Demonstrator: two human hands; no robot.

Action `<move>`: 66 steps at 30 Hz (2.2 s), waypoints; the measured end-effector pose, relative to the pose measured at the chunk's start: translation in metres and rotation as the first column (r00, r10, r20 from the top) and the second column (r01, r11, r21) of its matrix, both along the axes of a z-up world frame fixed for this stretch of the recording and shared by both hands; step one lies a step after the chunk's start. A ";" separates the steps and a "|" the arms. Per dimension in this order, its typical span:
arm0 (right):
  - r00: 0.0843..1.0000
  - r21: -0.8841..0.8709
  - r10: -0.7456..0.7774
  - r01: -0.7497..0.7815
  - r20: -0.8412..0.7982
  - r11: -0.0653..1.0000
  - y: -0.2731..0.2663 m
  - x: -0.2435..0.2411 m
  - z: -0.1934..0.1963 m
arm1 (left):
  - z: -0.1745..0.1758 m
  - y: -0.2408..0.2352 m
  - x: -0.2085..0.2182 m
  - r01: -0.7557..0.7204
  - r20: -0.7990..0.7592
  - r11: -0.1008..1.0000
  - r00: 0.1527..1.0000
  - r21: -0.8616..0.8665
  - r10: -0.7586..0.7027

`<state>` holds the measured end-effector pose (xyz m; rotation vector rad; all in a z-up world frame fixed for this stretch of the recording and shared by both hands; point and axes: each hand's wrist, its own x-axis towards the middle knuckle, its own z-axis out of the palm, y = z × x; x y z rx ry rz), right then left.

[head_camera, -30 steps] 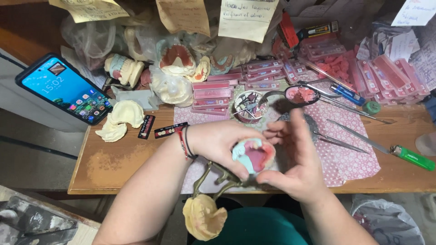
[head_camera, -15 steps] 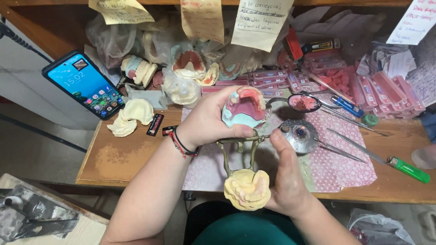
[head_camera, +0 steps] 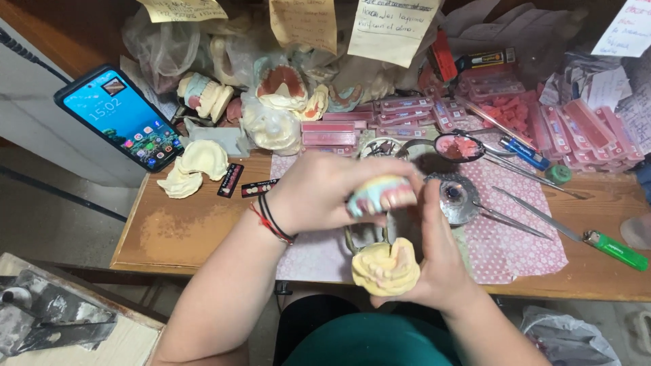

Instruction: Applying and shaping pink dental material onto a plaster model of teeth using a metal tool.

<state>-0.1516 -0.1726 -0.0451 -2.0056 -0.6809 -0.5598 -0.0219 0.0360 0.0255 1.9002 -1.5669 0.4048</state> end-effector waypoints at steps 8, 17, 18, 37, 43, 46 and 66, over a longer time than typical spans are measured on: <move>0.947 0.336 0.155 -0.054 -0.282 0.940 -0.004 -0.003 0.001 | -0.019 -0.009 -0.012 -0.084 0.434 0.996 0.899 0.036 0.060; 0.983 0.181 0.075 -0.045 -0.166 0.982 -0.012 0.000 -0.001 | -0.018 -0.012 -0.020 -0.184 0.531 0.981 0.838 0.062 0.123; 0.985 0.191 0.092 -0.063 -0.149 0.980 -0.013 0.000 -0.001 | -0.018 -0.013 -0.021 -0.205 0.551 0.977 0.822 0.058 0.140; 0.977 0.346 0.120 -0.052 -0.178 0.937 -0.005 -0.006 -0.001 | -0.018 -0.006 -0.096 -0.253 -0.529 0.965 0.829 -0.065 0.182; 0.976 0.370 0.105 -0.027 -0.192 0.929 -0.005 -0.008 0.000 | -0.020 -0.016 -0.104 -0.336 -0.536 0.936 0.812 -0.103 0.232; 0.974 0.380 0.111 -0.028 -0.197 0.925 -0.006 -0.008 -0.002 | -0.022 -0.018 -0.105 -0.347 -0.551 0.932 0.801 -0.105 0.235; 0.981 0.318 0.087 -0.027 -0.176 0.948 -0.009 -0.006 -0.004 | -0.025 -0.021 -0.108 -0.374 -0.462 0.926 0.829 -0.042 0.314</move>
